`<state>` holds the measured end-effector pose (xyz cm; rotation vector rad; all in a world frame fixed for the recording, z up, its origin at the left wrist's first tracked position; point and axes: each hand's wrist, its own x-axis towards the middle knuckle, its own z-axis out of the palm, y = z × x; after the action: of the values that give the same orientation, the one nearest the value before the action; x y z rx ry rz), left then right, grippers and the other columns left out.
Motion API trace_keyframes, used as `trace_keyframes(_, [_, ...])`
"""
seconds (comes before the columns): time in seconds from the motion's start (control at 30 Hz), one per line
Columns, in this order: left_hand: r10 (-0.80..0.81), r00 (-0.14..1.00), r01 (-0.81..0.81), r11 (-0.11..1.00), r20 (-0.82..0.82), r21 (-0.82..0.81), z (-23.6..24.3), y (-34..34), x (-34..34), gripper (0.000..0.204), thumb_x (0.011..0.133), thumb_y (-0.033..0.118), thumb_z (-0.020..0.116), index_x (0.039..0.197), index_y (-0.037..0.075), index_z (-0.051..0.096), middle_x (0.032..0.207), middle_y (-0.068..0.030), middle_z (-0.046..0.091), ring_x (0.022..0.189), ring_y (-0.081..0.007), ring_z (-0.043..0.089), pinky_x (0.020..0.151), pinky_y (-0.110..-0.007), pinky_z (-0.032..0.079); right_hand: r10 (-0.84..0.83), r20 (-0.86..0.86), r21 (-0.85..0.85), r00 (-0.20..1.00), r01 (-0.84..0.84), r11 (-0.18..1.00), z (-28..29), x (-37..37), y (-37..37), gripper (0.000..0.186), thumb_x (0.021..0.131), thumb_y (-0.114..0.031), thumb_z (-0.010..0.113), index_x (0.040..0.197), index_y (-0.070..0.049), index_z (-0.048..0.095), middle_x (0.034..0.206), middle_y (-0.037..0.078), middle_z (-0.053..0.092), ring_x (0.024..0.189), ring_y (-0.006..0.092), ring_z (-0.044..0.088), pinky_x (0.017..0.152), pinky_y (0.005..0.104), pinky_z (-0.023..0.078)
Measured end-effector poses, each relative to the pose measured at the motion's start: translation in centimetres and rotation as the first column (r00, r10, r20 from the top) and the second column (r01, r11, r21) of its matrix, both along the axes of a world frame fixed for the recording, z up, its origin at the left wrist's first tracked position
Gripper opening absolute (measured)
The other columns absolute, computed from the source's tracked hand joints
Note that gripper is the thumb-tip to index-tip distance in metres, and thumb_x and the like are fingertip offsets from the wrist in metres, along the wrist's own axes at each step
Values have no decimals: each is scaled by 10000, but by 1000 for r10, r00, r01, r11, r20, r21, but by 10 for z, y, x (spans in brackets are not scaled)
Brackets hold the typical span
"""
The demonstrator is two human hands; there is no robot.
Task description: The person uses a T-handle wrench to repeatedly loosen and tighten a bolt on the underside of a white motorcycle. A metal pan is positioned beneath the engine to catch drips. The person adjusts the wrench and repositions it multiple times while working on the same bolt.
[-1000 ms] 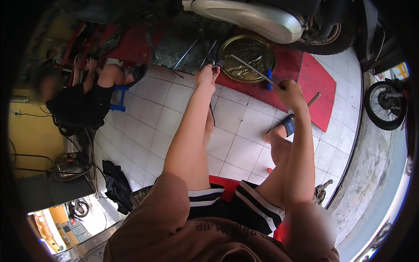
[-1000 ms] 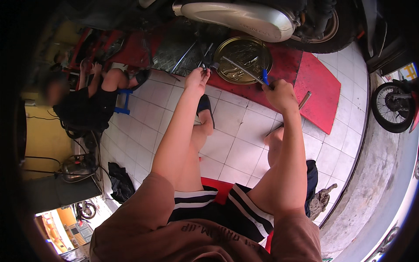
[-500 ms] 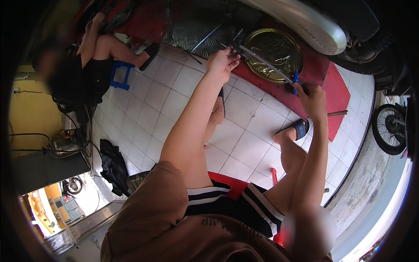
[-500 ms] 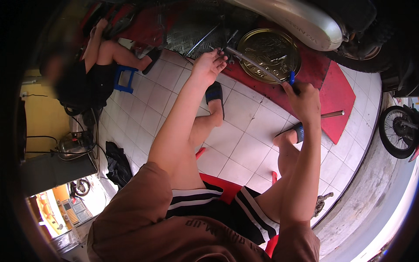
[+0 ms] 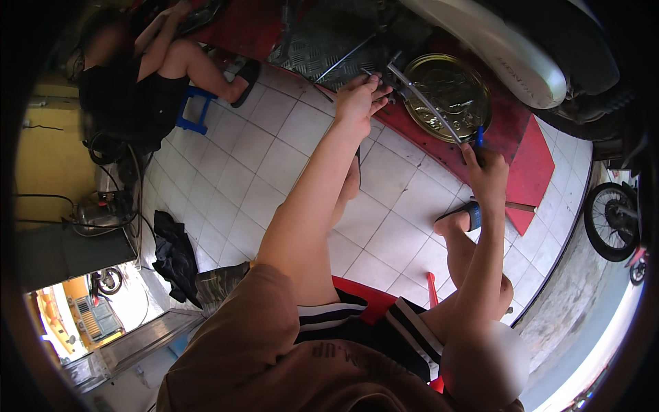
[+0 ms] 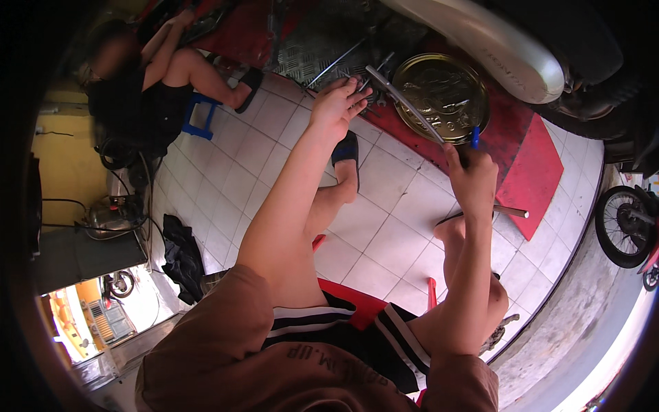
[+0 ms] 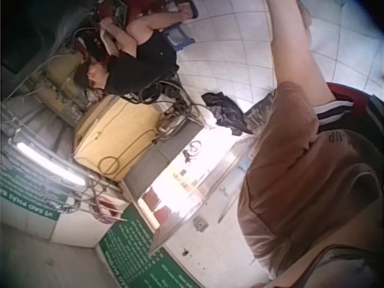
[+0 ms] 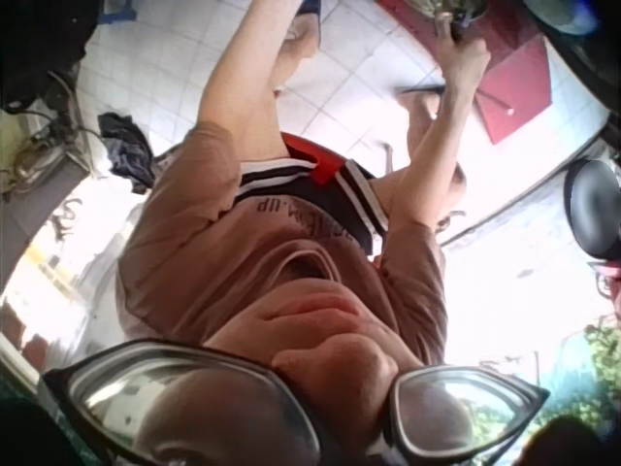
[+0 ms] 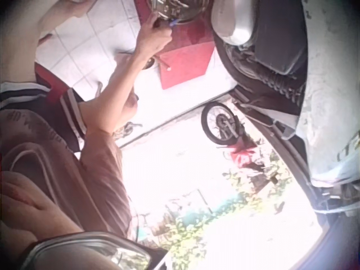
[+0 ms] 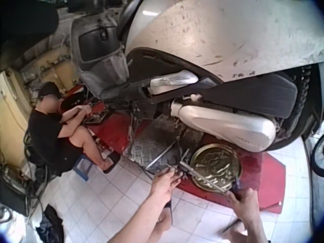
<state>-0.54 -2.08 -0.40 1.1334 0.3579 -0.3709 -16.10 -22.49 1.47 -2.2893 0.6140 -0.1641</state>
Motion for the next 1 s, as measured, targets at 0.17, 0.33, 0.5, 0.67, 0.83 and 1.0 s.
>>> trace_keyframes(0.17, [40,999,-39,998,19,-51,3,-1,2,103,944,58,558,1039,20,566,1053,-69,619,938,-236,654,767,-349,522,96,30,9,995,-97,995,9,-11,6,326,878,-275,652,738,19,663,544,160,569,472,259,537,514,364,417])
trace_keyframes(0.33, [-16,998,20,997,58,-74,5,1,3,83,944,46,557,1014,13,588,1049,-81,631,932,-226,655,775,-350,534,121,16,-1,993,-121,993,7,-20,0,285,883,-232,655,770,30,662,564,176,573,479,278,528,517,366,420])
trace_keyframes(0.5, [-28,990,32,999,141,-30,5,6,2,105,942,86,585,1008,7,605,1006,-88,648,914,-214,662,760,-317,536,117,-32,89,993,-114,990,8,-19,9,290,888,-243,658,782,27,672,616,170,626,541,277,608,559,352,461])
trace_keyframes(0.67, [-48,990,64,991,134,-120,-3,-6,3,107,948,85,573,997,-6,602,979,-89,641,943,-211,653,755,-273,529,112,-35,113,993,-107,988,6,-25,4,279,889,-236,654,783,21,674,651,188,644,601,326,651,578,378,478])
trace_keyframes(0.83, [-37,998,49,961,49,-271,-15,-11,5,109,955,91,560,981,-7,600,979,-91,626,972,-212,641,768,-245,543,111,-9,93,994,-110,990,6,-24,2,255,885,-212,649,780,19,671,661,195,645,626,347,654,585,389,481])
trace_keyframes(1.0, [-92,993,58,924,-74,-379,-10,-11,3,120,960,98,552,976,-12,598,1003,-97,621,980,-213,632,785,-238,554,113,13,72,994,-113,991,5,-26,-4,242,883,-203,644,790,20,670,661,198,641,630,349,653,592,389,479])
